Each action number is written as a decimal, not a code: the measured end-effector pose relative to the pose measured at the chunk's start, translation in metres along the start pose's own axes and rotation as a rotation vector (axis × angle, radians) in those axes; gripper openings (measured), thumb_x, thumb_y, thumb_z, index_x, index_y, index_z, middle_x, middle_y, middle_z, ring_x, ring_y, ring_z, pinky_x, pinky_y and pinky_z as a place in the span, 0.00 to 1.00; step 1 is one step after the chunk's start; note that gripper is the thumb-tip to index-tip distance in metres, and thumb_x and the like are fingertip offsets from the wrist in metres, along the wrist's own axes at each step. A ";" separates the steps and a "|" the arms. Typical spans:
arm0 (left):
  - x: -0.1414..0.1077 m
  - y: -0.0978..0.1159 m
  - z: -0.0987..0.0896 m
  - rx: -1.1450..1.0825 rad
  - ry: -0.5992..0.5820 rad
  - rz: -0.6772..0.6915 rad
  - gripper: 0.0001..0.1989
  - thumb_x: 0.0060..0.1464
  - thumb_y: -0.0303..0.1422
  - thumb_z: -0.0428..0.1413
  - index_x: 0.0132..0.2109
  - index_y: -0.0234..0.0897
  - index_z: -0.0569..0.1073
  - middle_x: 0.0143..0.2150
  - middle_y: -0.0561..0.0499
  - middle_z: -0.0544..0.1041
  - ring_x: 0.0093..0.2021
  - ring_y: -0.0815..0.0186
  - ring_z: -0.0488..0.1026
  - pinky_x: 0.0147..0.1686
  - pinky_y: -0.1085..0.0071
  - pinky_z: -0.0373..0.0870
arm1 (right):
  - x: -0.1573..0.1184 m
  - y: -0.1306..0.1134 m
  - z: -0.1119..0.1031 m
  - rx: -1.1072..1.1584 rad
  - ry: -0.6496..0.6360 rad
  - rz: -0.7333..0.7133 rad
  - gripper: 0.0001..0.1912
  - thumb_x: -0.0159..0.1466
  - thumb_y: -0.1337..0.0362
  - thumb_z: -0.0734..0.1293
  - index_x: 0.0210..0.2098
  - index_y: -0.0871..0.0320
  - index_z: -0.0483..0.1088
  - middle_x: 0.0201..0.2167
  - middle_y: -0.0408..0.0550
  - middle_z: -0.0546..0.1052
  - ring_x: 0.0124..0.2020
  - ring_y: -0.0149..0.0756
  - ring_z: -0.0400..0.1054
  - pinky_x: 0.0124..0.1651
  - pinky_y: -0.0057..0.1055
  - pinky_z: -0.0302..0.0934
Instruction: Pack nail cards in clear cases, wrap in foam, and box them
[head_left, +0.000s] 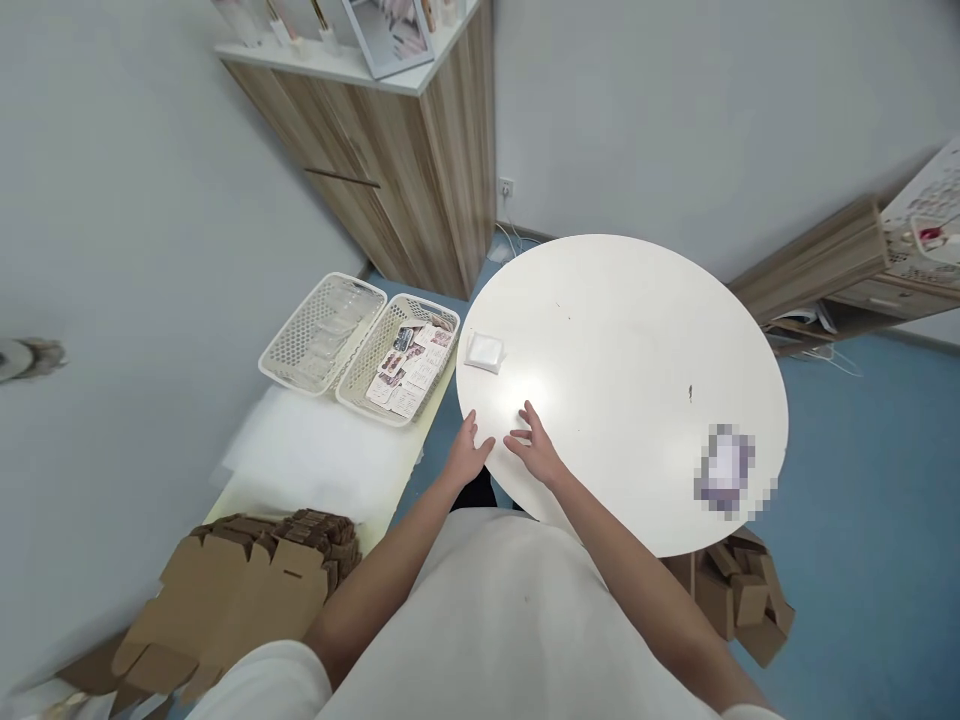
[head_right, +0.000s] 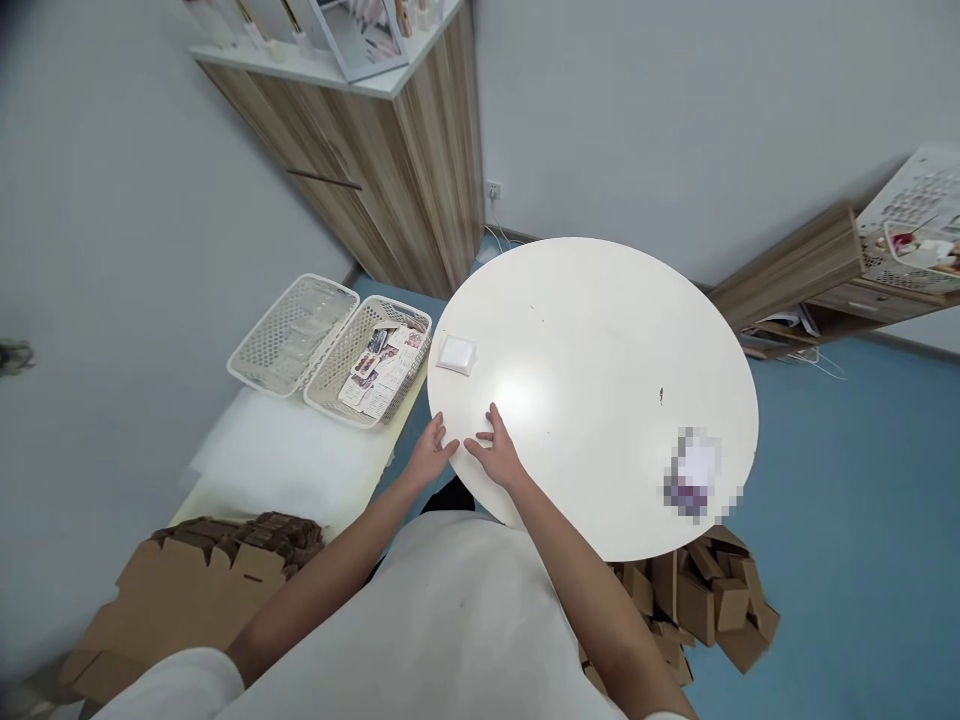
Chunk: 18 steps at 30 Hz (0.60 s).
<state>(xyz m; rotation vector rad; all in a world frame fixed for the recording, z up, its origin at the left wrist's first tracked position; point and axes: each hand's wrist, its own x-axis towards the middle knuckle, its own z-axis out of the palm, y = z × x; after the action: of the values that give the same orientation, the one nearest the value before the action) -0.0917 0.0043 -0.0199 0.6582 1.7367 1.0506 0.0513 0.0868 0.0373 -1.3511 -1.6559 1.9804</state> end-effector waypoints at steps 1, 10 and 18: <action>-0.012 0.000 0.002 -0.032 -0.005 -0.007 0.34 0.51 0.36 0.53 0.61 0.42 0.48 0.64 0.43 0.46 0.61 0.56 0.51 0.55 0.60 0.56 | -0.009 0.005 -0.002 0.015 -0.002 -0.001 0.42 0.54 0.55 0.64 0.61 0.46 0.38 0.60 0.50 0.52 0.48 0.37 0.62 0.49 0.39 0.59; -0.099 -0.001 -0.017 -0.105 0.205 -0.077 0.24 0.50 0.37 0.54 0.54 0.36 0.62 0.53 0.39 0.67 0.51 0.60 0.67 0.49 0.62 0.65 | -0.046 0.026 -0.002 0.018 -0.013 -0.010 0.25 0.54 0.57 0.62 0.51 0.55 0.59 0.42 0.49 0.70 0.34 0.31 0.67 0.43 0.36 0.61; -0.158 -0.021 -0.054 -0.055 0.368 0.021 0.22 0.49 0.34 0.54 0.51 0.32 0.64 0.48 0.39 0.71 0.43 0.64 0.72 0.45 0.63 0.67 | -0.050 0.017 0.056 -0.038 -0.181 -0.069 0.19 0.53 0.57 0.63 0.42 0.57 0.65 0.37 0.48 0.71 0.32 0.32 0.67 0.39 0.34 0.62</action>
<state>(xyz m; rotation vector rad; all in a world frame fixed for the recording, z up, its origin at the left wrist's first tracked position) -0.0793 -0.1511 0.0423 0.4692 2.0077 1.2911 0.0435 0.0104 0.0434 -1.1398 -1.8003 2.0949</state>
